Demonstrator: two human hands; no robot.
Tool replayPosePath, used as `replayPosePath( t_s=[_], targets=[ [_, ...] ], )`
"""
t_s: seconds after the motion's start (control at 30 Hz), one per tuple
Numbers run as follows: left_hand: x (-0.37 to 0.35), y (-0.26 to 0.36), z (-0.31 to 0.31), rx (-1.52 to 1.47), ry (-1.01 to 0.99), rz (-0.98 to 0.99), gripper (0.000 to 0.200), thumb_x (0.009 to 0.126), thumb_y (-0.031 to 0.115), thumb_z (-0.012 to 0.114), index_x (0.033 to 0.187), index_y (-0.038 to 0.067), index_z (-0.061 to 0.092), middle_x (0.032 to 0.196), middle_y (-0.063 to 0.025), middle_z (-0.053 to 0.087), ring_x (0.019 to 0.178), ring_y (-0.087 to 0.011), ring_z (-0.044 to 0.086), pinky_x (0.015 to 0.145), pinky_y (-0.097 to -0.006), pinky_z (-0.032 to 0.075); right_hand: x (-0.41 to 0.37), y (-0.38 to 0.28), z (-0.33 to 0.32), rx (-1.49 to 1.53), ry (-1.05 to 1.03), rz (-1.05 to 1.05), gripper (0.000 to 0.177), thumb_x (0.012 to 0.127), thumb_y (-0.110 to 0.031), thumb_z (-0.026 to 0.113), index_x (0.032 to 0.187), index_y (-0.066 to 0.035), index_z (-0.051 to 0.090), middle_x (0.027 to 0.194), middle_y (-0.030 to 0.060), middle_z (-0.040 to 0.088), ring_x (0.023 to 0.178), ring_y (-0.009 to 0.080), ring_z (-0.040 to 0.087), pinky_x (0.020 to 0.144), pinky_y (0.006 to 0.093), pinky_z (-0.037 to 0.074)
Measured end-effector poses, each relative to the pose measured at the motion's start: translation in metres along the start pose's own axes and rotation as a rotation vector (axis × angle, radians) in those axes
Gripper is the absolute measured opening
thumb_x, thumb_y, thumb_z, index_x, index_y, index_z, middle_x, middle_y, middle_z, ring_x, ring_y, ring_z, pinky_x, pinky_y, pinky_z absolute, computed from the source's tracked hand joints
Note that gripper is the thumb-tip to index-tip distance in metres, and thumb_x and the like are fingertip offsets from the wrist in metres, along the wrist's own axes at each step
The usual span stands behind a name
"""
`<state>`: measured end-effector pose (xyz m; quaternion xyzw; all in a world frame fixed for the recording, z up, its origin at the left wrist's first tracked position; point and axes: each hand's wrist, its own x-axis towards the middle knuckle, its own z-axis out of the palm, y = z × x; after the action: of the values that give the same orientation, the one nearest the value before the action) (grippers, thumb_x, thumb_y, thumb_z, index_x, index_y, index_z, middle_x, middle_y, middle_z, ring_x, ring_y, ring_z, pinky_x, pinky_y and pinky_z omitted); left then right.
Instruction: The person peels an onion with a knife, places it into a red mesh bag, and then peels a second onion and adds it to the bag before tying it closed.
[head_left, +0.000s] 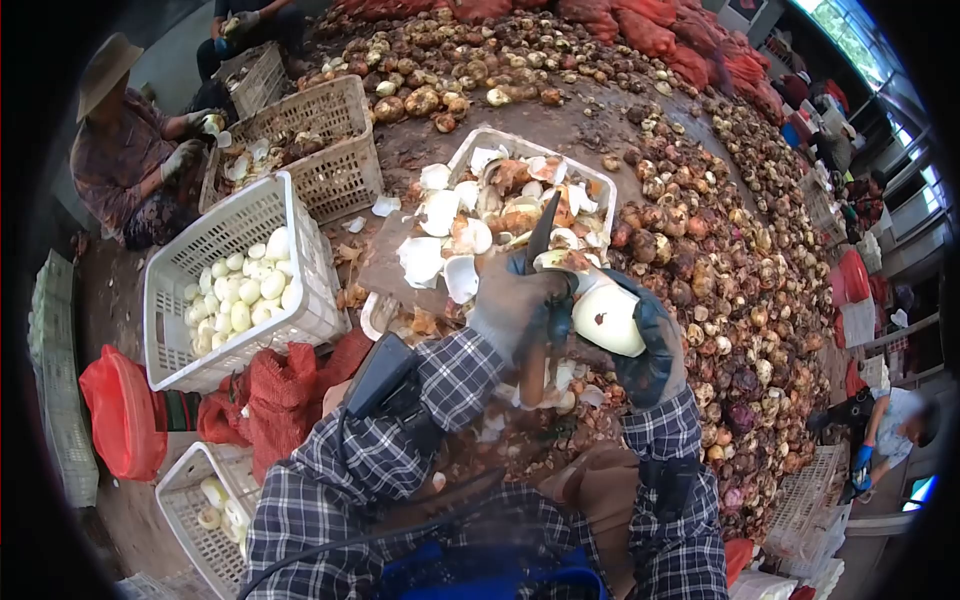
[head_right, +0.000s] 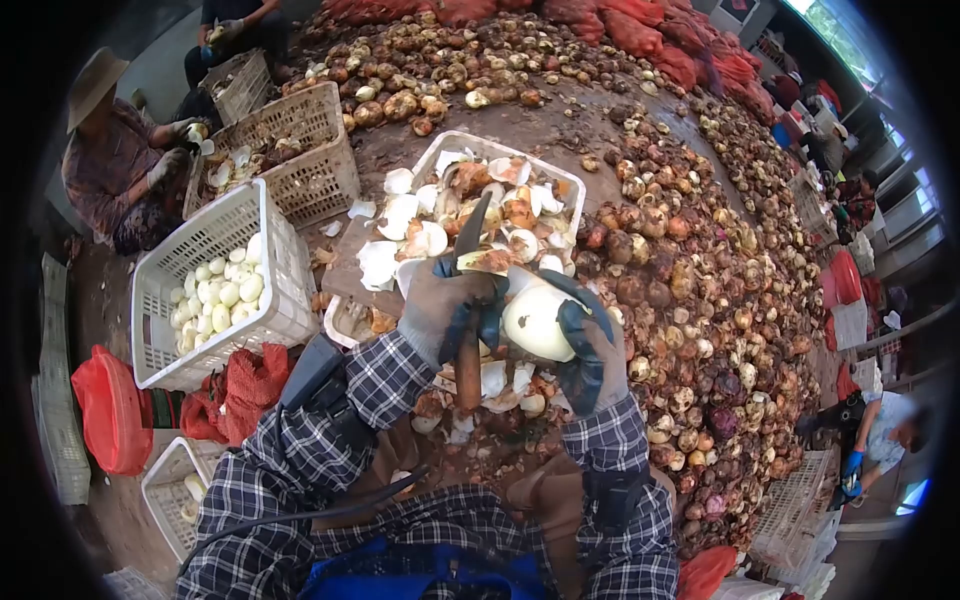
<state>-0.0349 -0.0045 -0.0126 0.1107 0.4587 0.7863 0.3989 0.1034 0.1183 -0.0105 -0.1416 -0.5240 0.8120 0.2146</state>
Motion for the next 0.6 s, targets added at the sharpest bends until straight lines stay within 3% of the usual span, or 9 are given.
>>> replayPosePath(
  t_s=[0.1, 0.13, 0.23, 0.27, 0.37, 0.4, 0.5, 0.53, 0.6],
  targets=[
    [0.002, 0.005, 0.0, 0.275, 0.015, 0.086, 0.012, 0.076, -0.001, 0.062, 0.087, -0.008, 0.061, 0.066, -0.0116, 0.063, 0.043, -0.0172, 0.057, 0.037, -0.029, 0.048, -0.005, -0.001, 0.005, -0.039, 0.176, -0.02, 0.048, 0.083, -0.016, 0.053, 0.124, 0.006, 0.051, 0.115, 0.0167, 0.06, 0.098, 0.0217, 0.063, 0.085, 0.0317, 0.053],
    [-0.003, 0.009, 0.005, 0.292, 0.029, 0.056, 0.014, 0.076, -0.002, 0.062, 0.089, -0.008, 0.06, 0.065, -0.0116, 0.063, 0.042, -0.017, 0.056, 0.037, -0.0277, 0.047, -0.005, -0.001, 0.002, -0.184, 0.19, -0.017, 0.048, 0.077, -0.01, 0.052, 0.123, 0.007, 0.053, 0.111, 0.0155, 0.061, 0.094, 0.0184, 0.062, 0.08, 0.0294, 0.053],
    [0.0, 0.006, 0.0, 0.143, -0.01, 0.02, 0.012, 0.075, -0.003, 0.062, 0.086, -0.008, 0.06, 0.064, -0.012, 0.063, 0.041, -0.0172, 0.056, 0.035, -0.0275, 0.046, -0.007, -0.005, 0.001, -0.301, 0.168, 0.048, 0.049, 0.075, -0.009, 0.053, 0.121, 0.007, 0.054, 0.108, 0.0145, 0.062, 0.092, 0.0169, 0.062, 0.077, 0.0282, 0.053],
    [0.006, -0.001, -0.001, 0.158, 0.019, 0.064, 0.007, 0.075, -0.003, 0.062, 0.08, -0.008, 0.061, 0.064, -0.0125, 0.063, 0.04, -0.0173, 0.056, 0.035, -0.0274, 0.047, -0.006, 0.0, -0.004, -0.181, 0.182, 0.063, 0.051, 0.074, -0.01, 0.055, 0.122, 0.007, 0.053, 0.11, 0.0159, 0.061, 0.095, 0.0182, 0.062, 0.08, 0.0304, 0.053],
    [0.014, 0.005, 0.0, 0.152, 0.147, -0.026, 0.01, 0.075, -0.002, 0.064, 0.082, -0.008, 0.061, 0.067, -0.0129, 0.064, 0.045, -0.0176, 0.059, 0.037, -0.0282, 0.048, -0.01, 0.009, -0.001, 0.277, 0.069, 0.036, 0.061, 0.078, -0.02, 0.063, 0.129, 0.007, 0.045, 0.115, 0.0188, 0.059, 0.102, 0.0286, 0.062, 0.087, 0.0413, 0.054],
    [0.021, 0.012, -0.002, 0.286, 0.147, -0.089, 0.023, 0.076, 0.001, 0.066, 0.096, -0.009, 0.06, 0.076, -0.013, 0.066, 0.053, -0.0163, 0.061, 0.043, -0.0269, 0.05, -0.009, 0.004, 0.0, 0.271, -0.095, 0.024, 0.059, 0.081, -0.021, 0.061, 0.13, 0.006, 0.043, 0.119, 0.0194, 0.057, 0.108, 0.0314, 0.059, 0.092, 0.0471, 0.051],
    [0.015, 0.015, 0.008, 0.709, -0.013, 0.01, 0.037, 0.078, 0.004, 0.067, 0.112, -0.008, 0.055, 0.088, -0.0124, 0.066, 0.067, -0.0141, 0.063, 0.054, -0.0255, 0.052, -0.005, 0.008, 0.0, 0.225, 0.169, -0.095, 0.055, 0.084, -0.025, 0.06, 0.128, 0.006, 0.046, 0.117, 0.0194, 0.057, 0.108, 0.0321, 0.058, 0.092, 0.0469, 0.052],
    [0.012, 0.004, 0.008, 0.768, -0.017, 0.172, 0.045, 0.08, 0.007, 0.068, 0.119, -0.006, 0.052, 0.097, -0.0112, 0.065, 0.08, -0.0126, 0.062, 0.067, -0.0246, 0.052, -0.004, 0.008, -0.002, 0.234, 0.239, -0.112, 0.05, 0.086, -0.024, 0.059, 0.124, 0.005, 0.048, 0.115, 0.019, 0.058, 0.105, 0.0308, 0.06, 0.088, 0.0449, 0.054],
    [0.003, -0.002, 0.008, 0.628, -0.151, 0.28, 0.047, 0.081, 0.01, 0.069, 0.122, -0.005, 0.051, 0.1, -0.0105, 0.065, 0.086, -0.0122, 0.061, 0.072, -0.0252, 0.052, -0.002, 0.006, -0.005, 0.227, 0.281, -0.078, 0.046, 0.087, -0.023, 0.059, 0.123, 0.005, 0.049, 0.115, 0.0182, 0.058, 0.105, 0.0291, 0.06, 0.087, 0.0439, 0.055]
  ],
)
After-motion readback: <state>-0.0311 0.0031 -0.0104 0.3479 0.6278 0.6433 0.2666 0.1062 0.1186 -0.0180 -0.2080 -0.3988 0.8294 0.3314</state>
